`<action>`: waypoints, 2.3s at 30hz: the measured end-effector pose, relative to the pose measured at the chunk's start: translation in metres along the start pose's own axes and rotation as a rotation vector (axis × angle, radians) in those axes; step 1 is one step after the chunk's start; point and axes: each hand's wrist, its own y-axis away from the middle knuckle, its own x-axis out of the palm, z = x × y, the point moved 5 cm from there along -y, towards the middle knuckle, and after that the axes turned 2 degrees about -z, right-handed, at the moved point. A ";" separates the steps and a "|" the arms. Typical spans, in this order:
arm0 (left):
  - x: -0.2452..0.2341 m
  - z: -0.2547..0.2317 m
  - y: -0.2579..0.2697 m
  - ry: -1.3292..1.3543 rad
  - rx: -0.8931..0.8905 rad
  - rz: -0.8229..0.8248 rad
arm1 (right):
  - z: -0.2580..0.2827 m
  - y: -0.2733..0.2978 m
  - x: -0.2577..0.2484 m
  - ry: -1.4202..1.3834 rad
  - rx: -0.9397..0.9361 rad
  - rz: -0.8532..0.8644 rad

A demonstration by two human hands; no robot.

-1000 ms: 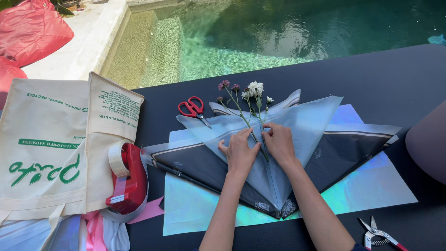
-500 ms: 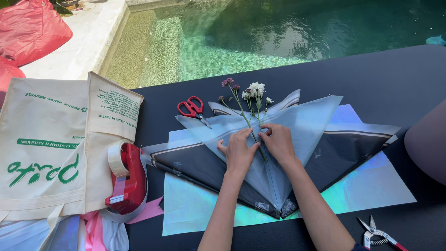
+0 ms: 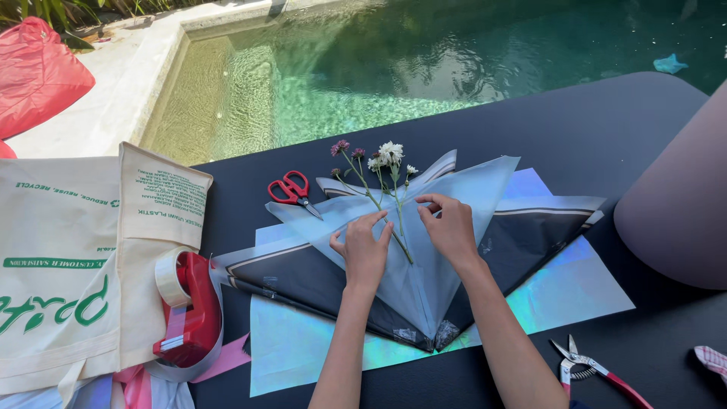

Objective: The person selects flowers from a bucket, trims the stems using shears, and places them into a wrapping to form an arrangement.

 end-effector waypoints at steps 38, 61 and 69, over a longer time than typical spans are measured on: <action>0.103 -0.455 0.080 0.258 0.555 -0.075 | -0.044 0.025 -0.521 0.957 0.130 -0.640; 0.148 -0.517 0.085 -0.011 0.633 -0.007 | 0.031 0.062 -0.524 0.401 -0.638 -0.717; 0.154 -0.496 0.066 0.109 0.591 -0.059 | 0.021 0.066 -0.516 0.346 -0.526 -0.653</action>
